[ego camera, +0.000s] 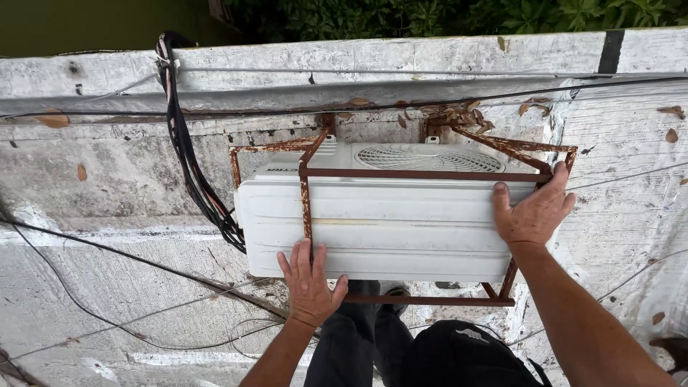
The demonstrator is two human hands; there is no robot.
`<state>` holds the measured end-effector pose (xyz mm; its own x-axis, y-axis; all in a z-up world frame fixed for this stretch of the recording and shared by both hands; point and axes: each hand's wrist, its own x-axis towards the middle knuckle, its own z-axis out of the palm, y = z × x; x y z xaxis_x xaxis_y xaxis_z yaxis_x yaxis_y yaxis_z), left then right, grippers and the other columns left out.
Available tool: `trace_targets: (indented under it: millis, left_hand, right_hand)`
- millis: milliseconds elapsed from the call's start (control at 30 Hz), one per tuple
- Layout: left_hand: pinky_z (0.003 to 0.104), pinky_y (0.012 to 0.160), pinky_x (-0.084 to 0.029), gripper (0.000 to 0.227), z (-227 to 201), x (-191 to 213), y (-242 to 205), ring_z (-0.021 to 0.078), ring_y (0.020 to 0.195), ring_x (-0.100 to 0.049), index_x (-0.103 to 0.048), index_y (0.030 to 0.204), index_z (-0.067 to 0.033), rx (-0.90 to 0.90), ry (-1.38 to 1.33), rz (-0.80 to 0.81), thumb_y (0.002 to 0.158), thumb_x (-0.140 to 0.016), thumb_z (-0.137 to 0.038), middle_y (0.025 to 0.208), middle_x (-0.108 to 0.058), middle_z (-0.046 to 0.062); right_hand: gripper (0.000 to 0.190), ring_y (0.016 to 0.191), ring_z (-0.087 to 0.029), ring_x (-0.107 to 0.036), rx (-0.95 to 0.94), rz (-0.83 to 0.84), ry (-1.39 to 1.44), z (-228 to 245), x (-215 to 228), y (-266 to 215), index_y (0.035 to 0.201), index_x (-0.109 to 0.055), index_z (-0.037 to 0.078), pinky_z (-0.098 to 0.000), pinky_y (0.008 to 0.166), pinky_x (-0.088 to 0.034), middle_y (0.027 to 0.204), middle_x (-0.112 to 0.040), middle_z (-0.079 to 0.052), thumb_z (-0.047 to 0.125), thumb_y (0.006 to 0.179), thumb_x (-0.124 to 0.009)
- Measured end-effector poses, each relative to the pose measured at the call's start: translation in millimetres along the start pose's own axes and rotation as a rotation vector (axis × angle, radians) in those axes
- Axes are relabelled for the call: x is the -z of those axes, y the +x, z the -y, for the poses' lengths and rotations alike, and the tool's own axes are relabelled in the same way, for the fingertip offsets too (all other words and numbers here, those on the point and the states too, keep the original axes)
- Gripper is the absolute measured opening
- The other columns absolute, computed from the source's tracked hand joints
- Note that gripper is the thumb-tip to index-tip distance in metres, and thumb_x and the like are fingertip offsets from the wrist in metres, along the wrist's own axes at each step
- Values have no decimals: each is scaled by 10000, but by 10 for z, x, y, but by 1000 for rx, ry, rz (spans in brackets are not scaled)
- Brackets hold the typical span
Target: A technician gathers tools and equipment on a rooftop, carries a refrigerant tank and manifold gauges to an outdoor AC unit, and begins servicing it by positioning the unit and handling its wiring.
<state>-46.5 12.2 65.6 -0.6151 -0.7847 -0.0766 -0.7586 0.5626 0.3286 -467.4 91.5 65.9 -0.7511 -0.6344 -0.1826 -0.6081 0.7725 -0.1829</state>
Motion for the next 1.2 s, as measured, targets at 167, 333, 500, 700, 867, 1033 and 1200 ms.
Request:
trace_targets:
  millis: [167,333,500,700,867,1033,1200]
  left_hand:
    - [702,1246,-153,751,33,164,1060,483,1478,-361,-418,1483,5,10,-53,-189,996,-467,-564,1560,-395,290]
    - [728,1238,-109,835,149,-70,1901,460,1555,-246,-322,1570,-44,8,-17,-161,970,-397,-619,1651,-287,257]
    - [692,1181,-66,858,265,-227,1889,510,1481,-293,-473,1522,-21,-62,-65,-226,950,-417,-659,1586,-351,305]
    - [686,1165,-158,853,294,-223,1892,517,1428,-360,-539,1464,-18,-74,-66,-234,950,-403,-686,1541,-401,302]
    - [671,1148,-215,836,304,-227,1894,517,1399,-396,-576,1423,-23,-77,-52,-247,951,-401,-691,1517,-431,298]
    - [656,1142,-246,846,346,-247,1884,512,1382,-417,-595,1396,-15,-86,-50,-253,934,-412,-699,1489,-449,296]
    - [644,1143,-249,829,319,-214,1906,511,1368,-425,-593,1381,-2,-88,-52,-243,959,-398,-688,1478,-448,299]
  right_hand:
    - [962,1342,-572,-548,33,-48,9,-58,-34,11,1517,-131,-86,-657,1199,-150,1581,-384,-360,665,1007,-450]
    - [946,1316,-552,-559,51,-59,31,-80,-48,23,1509,-134,-76,-665,1189,-162,1543,-417,-380,669,1004,-424]
    - [958,1351,-443,-559,7,-79,-20,-189,-166,10,1574,-129,-1,-684,1167,-255,1476,-524,-321,669,1000,-502]
    - [958,1305,-431,-582,21,-98,1,-216,-187,13,1572,-154,-12,-685,1161,-246,1431,-548,-308,669,989,-491]
    - [937,1263,-422,-615,11,-84,-23,-170,-154,25,1560,-157,-31,-670,1179,-224,1419,-562,-321,668,1011,-455]
    - [892,1282,-430,-609,-10,-45,-52,-140,-131,13,1546,-156,-29,-662,1178,-243,1443,-549,-321,594,1013,-507]
    - [927,1281,-427,-604,19,-76,-15,-249,-219,9,1548,-157,-3,-694,1150,-261,1454,-543,-296,623,978,-537]
